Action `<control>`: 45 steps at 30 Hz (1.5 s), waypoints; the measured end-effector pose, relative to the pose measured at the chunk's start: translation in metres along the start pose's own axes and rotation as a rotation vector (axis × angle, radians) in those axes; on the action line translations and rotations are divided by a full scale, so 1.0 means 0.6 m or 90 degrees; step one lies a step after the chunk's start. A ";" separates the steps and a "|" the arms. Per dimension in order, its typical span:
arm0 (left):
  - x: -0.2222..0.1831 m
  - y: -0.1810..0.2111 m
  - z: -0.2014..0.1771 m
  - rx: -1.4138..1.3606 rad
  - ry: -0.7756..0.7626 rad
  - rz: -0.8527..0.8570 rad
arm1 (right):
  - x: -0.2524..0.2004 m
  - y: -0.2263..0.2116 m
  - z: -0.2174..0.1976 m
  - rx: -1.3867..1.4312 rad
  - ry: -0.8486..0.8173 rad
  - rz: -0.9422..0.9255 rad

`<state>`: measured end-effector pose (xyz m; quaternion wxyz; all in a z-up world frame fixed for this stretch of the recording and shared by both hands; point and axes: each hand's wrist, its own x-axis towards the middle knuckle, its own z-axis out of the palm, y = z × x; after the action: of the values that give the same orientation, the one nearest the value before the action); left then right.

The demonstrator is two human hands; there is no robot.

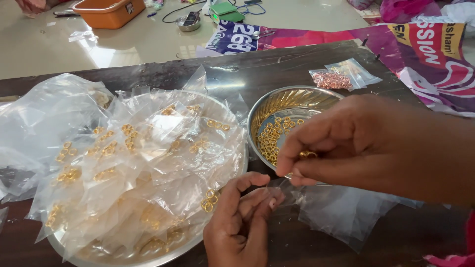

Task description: The person manually packages small gold-colored decorative rings into small plastic packets.

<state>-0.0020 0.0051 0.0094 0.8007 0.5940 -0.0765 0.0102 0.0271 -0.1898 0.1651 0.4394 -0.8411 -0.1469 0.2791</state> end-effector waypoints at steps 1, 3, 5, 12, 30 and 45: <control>0.000 -0.001 -0.001 0.009 -0.008 0.010 | -0.001 -0.001 0.006 -0.012 0.022 -0.038; -0.002 0.002 -0.002 -0.007 -0.013 0.008 | -0.003 -0.010 0.016 -0.018 0.039 -0.076; -0.003 0.003 -0.005 -0.023 -0.016 0.008 | -0.003 -0.016 0.024 -0.025 0.056 -0.115; -0.001 0.014 -0.006 -0.059 -0.025 -0.001 | 0.005 -0.024 0.038 -0.013 0.045 -0.166; -0.003 0.009 -0.008 -0.077 -0.013 -0.021 | 0.028 -0.035 0.045 -0.440 0.072 0.015; -0.002 0.016 -0.011 -0.088 -0.059 -0.049 | 0.056 -0.110 0.058 -0.577 -0.097 0.152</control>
<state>-0.0037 0.0143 0.0163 0.8351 0.5399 -0.0910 -0.0531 0.0332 -0.1128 0.1919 -0.0194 -0.9361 -0.1883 0.2965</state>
